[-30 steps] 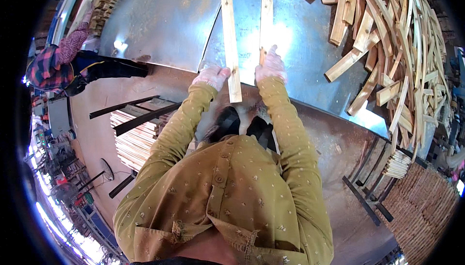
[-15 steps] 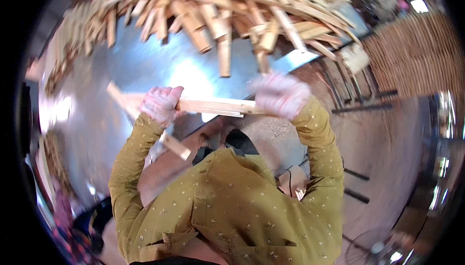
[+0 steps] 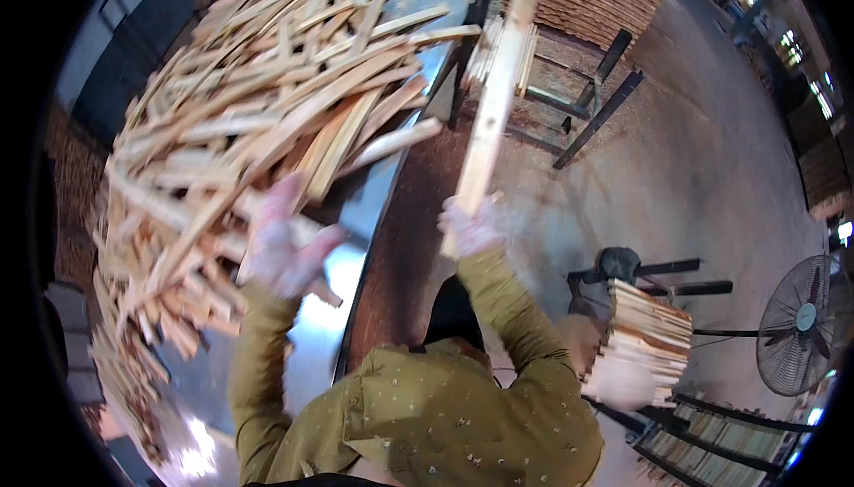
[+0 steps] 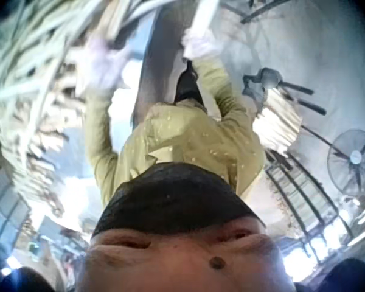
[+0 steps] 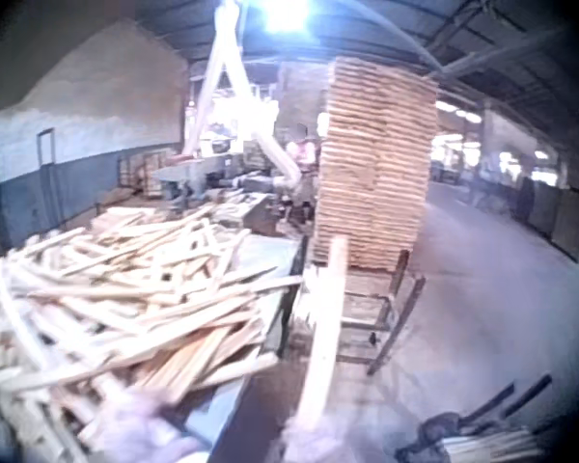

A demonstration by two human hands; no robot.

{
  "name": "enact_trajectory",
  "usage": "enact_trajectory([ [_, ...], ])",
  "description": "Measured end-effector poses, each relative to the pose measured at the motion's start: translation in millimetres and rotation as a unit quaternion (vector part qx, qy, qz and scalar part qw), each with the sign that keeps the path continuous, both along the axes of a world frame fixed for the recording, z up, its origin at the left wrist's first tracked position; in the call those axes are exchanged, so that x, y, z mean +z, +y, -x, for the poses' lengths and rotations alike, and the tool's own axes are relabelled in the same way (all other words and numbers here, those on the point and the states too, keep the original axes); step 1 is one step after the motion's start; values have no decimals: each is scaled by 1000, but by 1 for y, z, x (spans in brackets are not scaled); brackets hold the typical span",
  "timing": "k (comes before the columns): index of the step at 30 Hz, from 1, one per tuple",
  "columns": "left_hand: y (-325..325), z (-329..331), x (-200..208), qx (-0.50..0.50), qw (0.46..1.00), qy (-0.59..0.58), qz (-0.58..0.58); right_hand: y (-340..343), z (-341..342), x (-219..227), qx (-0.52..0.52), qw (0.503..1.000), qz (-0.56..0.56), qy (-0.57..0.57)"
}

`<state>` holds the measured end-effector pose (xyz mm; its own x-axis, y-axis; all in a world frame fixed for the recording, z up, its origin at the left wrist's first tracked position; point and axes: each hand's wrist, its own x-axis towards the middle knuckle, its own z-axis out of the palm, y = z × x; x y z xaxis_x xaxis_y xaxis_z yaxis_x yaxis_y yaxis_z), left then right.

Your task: The person sorts and stacks thin wooden planks on a metal table. They pick up planks from a large pile, align them, and place them into a neat stack. The person occasionally moves the stack to a different location on the table.

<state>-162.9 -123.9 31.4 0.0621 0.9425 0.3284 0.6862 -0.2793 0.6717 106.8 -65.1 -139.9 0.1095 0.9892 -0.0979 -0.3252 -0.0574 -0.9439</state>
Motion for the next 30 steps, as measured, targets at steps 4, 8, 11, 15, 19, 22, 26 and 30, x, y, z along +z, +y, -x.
enact_trajectory([
  [4,103,57,-7,94,958,266,-60,225,-152,-79,-117,960,103,-234],
  [8,194,90,-53,253,870,420,56,425,-268,-183,-118,887,181,-408],
  [11,226,104,-96,254,866,405,148,533,-308,-227,-159,793,203,-552],
  [15,231,91,-110,267,750,566,213,639,-304,-250,-140,770,251,-570],
  [19,235,100,-120,306,736,565,214,689,-291,-273,-92,752,244,-605],
  [22,256,89,-115,318,746,532,244,695,-318,-289,1,722,230,-652],
  [26,266,54,-98,342,791,448,237,685,-295,-250,-6,720,92,-688],
  [30,255,36,-19,401,731,479,274,625,-157,-89,-66,887,-166,-425],
])
